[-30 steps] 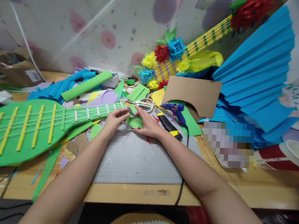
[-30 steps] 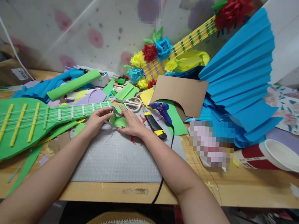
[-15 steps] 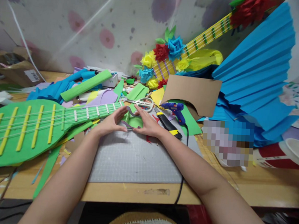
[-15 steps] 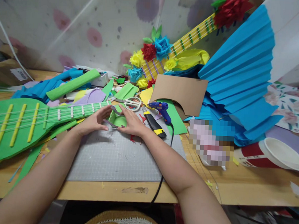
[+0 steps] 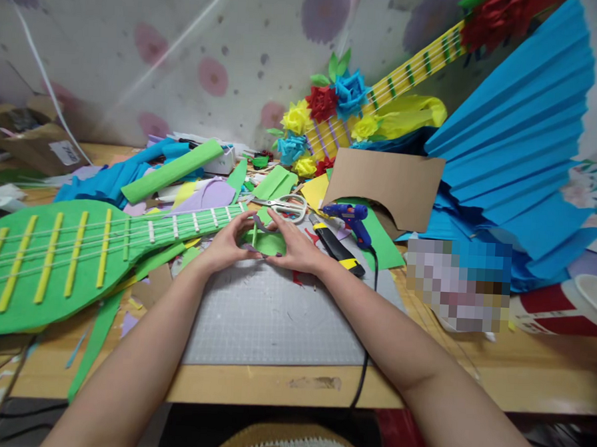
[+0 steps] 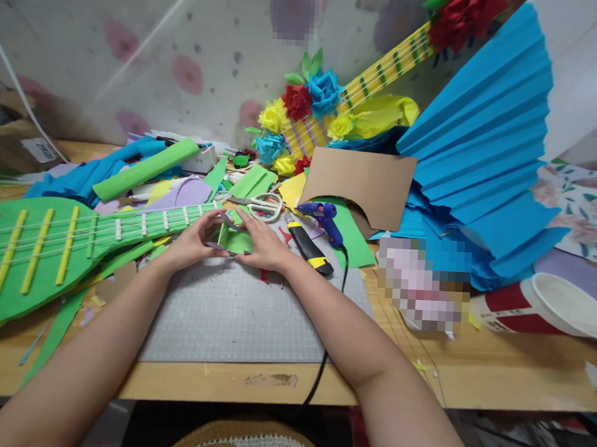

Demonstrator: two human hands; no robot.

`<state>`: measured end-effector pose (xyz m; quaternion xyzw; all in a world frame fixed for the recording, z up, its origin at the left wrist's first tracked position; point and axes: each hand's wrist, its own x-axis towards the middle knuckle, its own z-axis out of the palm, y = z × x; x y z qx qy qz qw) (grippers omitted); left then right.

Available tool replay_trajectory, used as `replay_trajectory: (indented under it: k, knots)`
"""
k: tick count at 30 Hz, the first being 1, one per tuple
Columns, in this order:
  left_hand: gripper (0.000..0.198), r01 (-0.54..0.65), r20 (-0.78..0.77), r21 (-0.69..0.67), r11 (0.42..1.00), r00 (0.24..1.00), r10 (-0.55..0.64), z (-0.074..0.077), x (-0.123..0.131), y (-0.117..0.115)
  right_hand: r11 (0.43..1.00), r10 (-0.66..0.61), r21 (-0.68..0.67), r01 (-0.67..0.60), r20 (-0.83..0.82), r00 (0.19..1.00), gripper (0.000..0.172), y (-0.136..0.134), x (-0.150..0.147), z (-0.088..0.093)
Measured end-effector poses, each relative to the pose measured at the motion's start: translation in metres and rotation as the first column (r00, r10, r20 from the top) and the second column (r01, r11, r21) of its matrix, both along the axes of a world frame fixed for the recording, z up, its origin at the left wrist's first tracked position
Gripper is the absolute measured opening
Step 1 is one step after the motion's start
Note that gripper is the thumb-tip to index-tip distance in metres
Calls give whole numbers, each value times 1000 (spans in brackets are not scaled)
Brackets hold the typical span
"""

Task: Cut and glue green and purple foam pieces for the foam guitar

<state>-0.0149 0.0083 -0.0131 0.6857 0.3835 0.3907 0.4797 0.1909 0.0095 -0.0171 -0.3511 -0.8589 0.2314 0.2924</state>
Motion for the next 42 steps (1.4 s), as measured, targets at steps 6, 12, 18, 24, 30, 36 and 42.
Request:
replay_trajectory:
  k: [6, 12, 18, 24, 30, 36, 42]
  knots:
    - [69, -50, 42, 49, 998, 998, 48, -2, 4, 1, 1000, -10, 5, 10, -13, 1000, 103, -1, 1, 0]
    - [70, -163, 96, 87, 983, 983, 155, -8, 1, 6, 986, -165, -23, 164, -98, 981, 81, -1, 12, 29]
    - [70, -314, 91, 113, 943, 948, 305, -12, 0, 11, 941, -326, -180, 286, -263, 908, 37, -1, 45, 77]
    - [67, -410, -15, 267, 872, 903, 429, 0, 6, 4, 863, -488, -119, 491, 50, 871, 25, -7, 61, 88]
    - [69, -475, -54, 430, 768, 836, 547, 7, 9, -3, 835, -463, 42, 549, 594, 658, 21, -20, 63, 69]
    - [85, -443, -94, 392, 806, 852, 514, 2, 12, -4, 704, -448, -42, 709, 748, 489, 45, -29, 100, 67]
    - [87, -365, -80, 387, 847, 901, 426, -3, 13, -2, 582, -642, 71, 810, 652, 404, 64, -12, 136, 52]
